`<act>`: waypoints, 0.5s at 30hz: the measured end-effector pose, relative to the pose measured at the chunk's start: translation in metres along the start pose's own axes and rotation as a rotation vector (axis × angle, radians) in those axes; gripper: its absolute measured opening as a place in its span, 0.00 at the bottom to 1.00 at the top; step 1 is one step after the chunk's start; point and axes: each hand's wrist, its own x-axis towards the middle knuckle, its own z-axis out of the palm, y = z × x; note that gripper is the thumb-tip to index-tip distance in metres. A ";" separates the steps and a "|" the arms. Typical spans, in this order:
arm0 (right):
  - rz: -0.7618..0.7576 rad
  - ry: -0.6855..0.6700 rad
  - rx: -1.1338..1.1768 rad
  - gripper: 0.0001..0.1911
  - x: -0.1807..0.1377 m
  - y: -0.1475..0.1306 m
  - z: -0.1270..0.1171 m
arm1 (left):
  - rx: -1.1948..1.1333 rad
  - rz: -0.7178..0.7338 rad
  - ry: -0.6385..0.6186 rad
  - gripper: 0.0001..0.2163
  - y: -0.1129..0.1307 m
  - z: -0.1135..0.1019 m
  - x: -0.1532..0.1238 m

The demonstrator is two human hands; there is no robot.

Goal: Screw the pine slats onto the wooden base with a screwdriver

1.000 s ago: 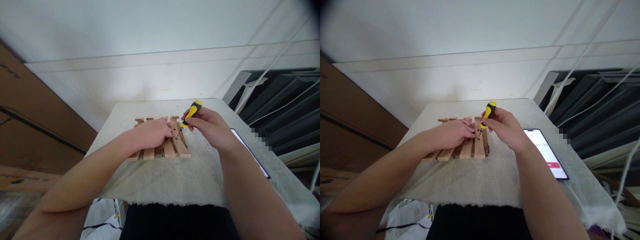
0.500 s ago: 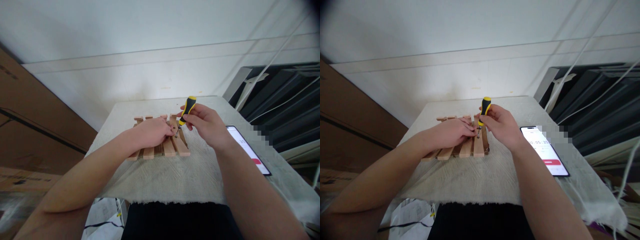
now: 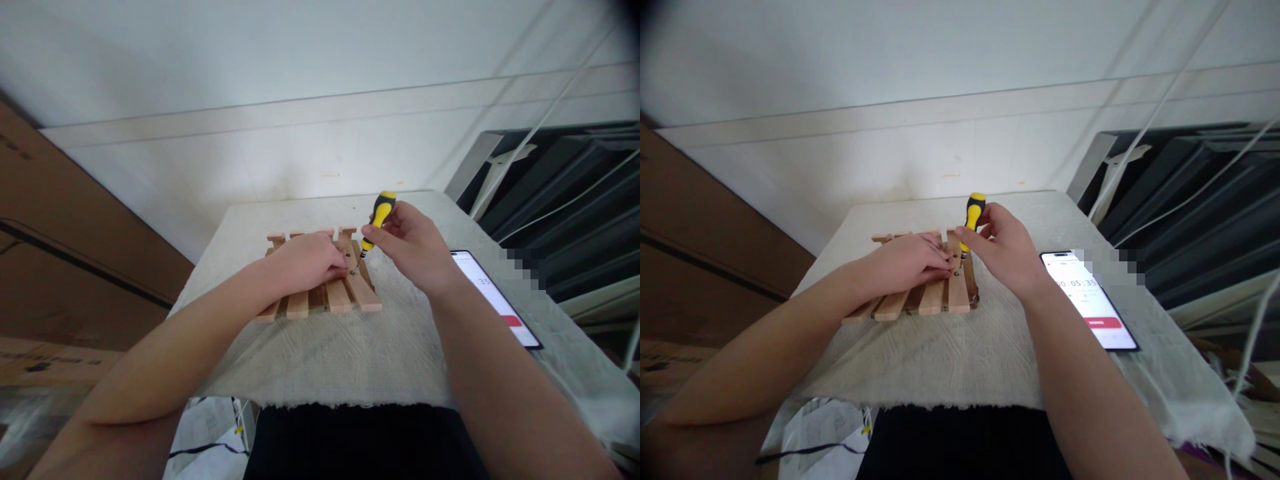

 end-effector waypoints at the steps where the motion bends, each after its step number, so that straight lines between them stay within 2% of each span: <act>1: -0.001 0.002 -0.001 0.16 0.000 -0.001 -0.001 | -0.003 0.000 0.005 0.12 0.000 0.000 0.000; 5: 0.019 0.000 0.070 0.16 -0.002 -0.007 -0.005 | -0.004 -0.002 0.016 0.12 -0.001 0.001 0.000; 10: 0.059 -0.069 0.134 0.15 -0.002 -0.010 -0.008 | -0.020 0.003 0.016 0.11 -0.001 0.001 -0.001; 15: 0.029 0.022 0.035 0.20 0.000 -0.003 -0.002 | -0.023 0.010 0.021 0.11 0.000 0.001 0.000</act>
